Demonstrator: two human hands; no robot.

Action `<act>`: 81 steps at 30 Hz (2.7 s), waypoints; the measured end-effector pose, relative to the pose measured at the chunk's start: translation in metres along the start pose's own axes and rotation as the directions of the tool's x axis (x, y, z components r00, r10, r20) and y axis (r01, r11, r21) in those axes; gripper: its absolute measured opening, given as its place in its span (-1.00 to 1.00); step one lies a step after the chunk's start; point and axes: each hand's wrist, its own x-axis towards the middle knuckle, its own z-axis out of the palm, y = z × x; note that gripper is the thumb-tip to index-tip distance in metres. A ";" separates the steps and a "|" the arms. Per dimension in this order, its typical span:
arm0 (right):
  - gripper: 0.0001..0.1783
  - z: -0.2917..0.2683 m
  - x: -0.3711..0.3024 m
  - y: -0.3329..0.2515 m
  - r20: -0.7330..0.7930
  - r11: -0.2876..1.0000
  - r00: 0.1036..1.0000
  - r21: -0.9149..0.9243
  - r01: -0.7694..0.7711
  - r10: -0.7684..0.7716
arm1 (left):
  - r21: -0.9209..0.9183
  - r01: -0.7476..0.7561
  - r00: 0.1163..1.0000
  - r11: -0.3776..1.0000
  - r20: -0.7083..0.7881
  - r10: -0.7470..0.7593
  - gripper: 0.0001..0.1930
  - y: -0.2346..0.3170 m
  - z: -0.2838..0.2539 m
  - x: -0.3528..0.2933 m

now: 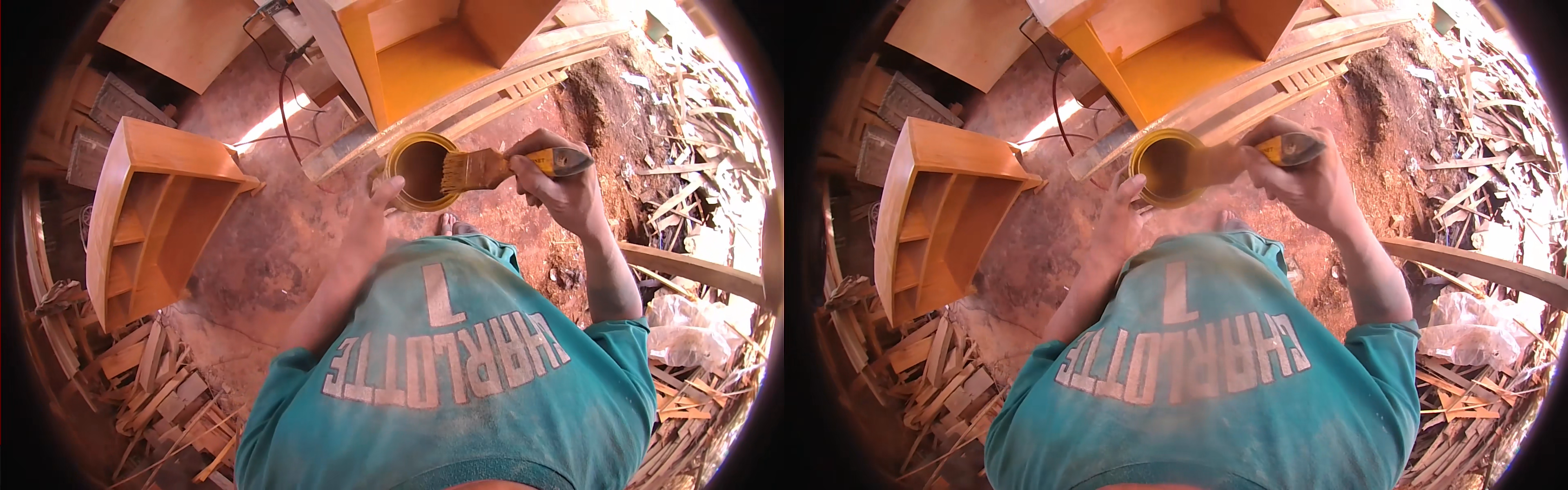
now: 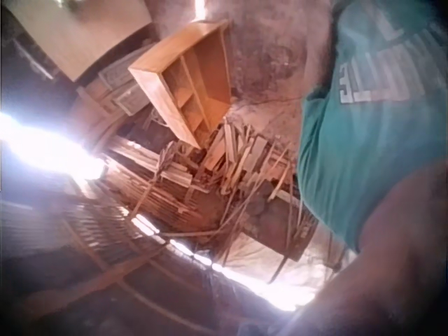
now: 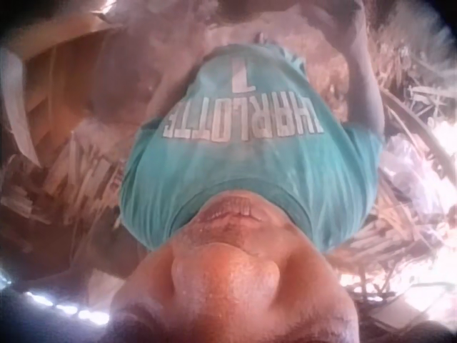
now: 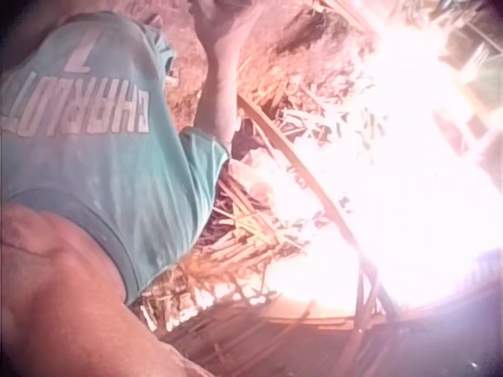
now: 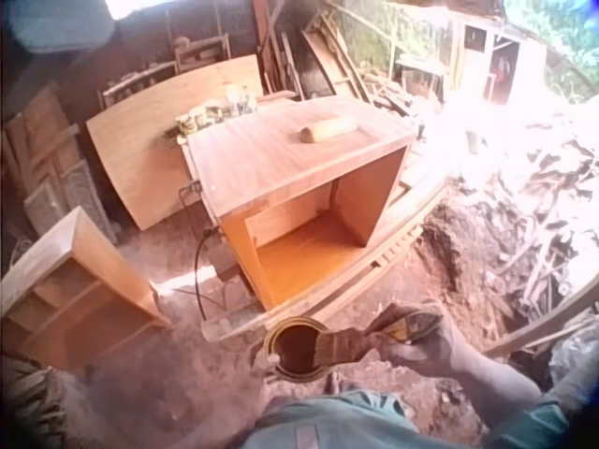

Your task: The person applies a liquid stain to the interior and exterior surfaces of wooden furniture units using a brush and a container of stain.

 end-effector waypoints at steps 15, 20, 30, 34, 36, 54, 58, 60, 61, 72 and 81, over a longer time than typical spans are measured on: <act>-0.56 0.012 0.081 0.097 -0.442 0.463 0.894 0.779 0.423 -0.075 | -0.228 0.162 0.985 0.960 0.094 -0.144 -0.28 0.047 -0.044 -0.027; -0.66 0.017 0.215 0.090 -0.761 0.232 0.649 0.628 0.743 -0.018 | -0.207 0.153 0.977 0.966 0.177 -0.117 -0.21 0.062 -0.058 -0.058; -0.69 0.121 0.234 0.088 -0.757 0.505 0.546 0.335 0.795 -0.358 | 0.004 0.005 0.982 1.000 -0.190 -0.005 0.00 0.071 -0.058 -0.080; -0.73 0.056 0.266 0.112 -0.900 0.517 0.385 0.236 0.823 -0.202 | 0.047 -0.014 0.983 0.999 -0.180 0.022 0.04 0.068 -0.053 -0.076; -0.74 0.065 0.258 0.111 -0.877 0.581 0.308 0.042 0.813 -0.369 | 0.010 0.012 0.987 1.000 -0.160 -0.011 0.03 0.069 -0.061 -0.073; -0.69 0.038 0.252 0.156 -0.741 0.752 0.478 -0.055 0.657 -0.472 | -0.155 -0.041 0.994 0.987 -0.103 0.025 -0.13 0.063 -0.056 -0.077; -0.60 0.075 0.233 0.142 -0.769 0.863 0.503 -0.123 0.490 -0.395 | -0.220 -0.071 0.988 0.973 -0.147 0.039 -0.13 0.059 -0.059 -0.086; -0.65 0.116 0.210 0.130 -0.627 0.660 0.437 -0.168 0.732 -0.645 | -0.225 -0.053 0.994 0.973 -0.109 0.029 -0.13 0.062 -0.055 -0.082; -0.66 0.115 0.211 0.138 -0.491 0.687 0.565 -0.098 0.720 -0.663 | -0.229 -0.050 0.995 0.972 -0.091 0.030 -0.13 0.062 -0.053 -0.082; -0.60 0.131 0.197 0.164 -0.301 0.714 0.682 0.003 0.700 -0.667 | -0.234 -0.067 0.997 0.970 -0.060 0.055 -0.06 0.060 -0.056 -0.083; -0.53 0.146 0.206 0.180 -0.242 0.891 0.858 -0.102 0.442 -0.453 | -0.148 -0.087 0.987 0.985 -0.146 0.065 -0.05 0.060 -0.034 -0.079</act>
